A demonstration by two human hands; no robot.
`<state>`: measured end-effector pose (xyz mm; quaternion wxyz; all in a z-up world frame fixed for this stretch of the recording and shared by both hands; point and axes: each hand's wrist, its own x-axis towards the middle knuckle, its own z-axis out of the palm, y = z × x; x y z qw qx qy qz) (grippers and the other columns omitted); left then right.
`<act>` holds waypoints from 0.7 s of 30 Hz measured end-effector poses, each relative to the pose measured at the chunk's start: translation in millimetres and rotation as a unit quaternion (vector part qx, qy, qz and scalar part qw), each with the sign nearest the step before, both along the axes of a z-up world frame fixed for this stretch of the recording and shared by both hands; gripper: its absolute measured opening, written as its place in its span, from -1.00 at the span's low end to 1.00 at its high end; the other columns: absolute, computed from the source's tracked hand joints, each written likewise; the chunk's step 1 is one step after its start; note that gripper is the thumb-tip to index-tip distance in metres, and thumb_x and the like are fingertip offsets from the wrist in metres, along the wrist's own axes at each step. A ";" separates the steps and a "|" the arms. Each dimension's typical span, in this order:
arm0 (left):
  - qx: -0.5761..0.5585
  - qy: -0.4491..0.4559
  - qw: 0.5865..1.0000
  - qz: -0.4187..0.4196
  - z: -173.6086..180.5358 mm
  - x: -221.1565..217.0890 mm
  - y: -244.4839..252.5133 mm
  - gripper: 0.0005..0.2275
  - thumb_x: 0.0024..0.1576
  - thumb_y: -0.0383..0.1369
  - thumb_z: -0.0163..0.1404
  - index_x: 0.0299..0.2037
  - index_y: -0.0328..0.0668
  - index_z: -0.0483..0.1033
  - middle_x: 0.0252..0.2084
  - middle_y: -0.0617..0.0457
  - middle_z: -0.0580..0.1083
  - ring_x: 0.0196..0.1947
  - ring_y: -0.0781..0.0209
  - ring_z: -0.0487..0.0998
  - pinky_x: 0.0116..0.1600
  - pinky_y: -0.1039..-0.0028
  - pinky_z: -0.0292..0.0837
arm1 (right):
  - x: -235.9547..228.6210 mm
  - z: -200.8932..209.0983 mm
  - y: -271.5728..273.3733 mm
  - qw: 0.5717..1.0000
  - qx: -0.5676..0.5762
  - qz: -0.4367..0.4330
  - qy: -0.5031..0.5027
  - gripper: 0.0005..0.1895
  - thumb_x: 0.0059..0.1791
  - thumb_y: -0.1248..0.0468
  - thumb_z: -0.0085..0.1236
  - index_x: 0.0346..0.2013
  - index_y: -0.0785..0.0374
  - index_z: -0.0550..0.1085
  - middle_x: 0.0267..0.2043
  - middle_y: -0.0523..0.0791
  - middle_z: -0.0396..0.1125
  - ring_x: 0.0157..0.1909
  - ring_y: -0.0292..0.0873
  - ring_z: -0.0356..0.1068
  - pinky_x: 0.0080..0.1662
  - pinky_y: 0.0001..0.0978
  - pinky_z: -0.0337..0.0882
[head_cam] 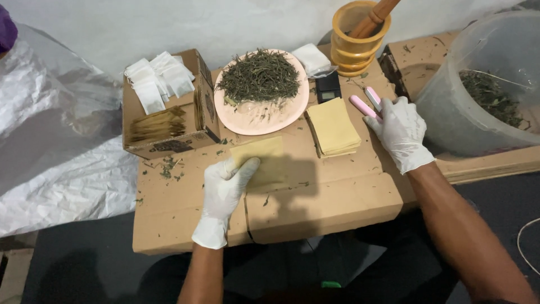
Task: Manually folding and heat-sealing individual tea bags at a production station.
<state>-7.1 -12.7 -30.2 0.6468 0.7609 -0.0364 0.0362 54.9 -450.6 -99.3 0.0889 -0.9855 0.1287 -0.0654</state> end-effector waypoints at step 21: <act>-0.060 0.055 0.990 -0.115 3.7 42.4 23.7 -0.71 0.30 -0.17 0.23 -0.34 -0.22 0.82 -0.42 0.14 0.65 -0.38 0.37 0.62 -0.42 0.59 0.39 | -17.2 46.2 3.0 0.976 -0.066 0.063 -0.200 -0.55 0.31 0.00 0.13 0.33 0.20 0.69 0.11 0.20 0.57 0.04 0.38 0.52 -0.05 0.32 0.47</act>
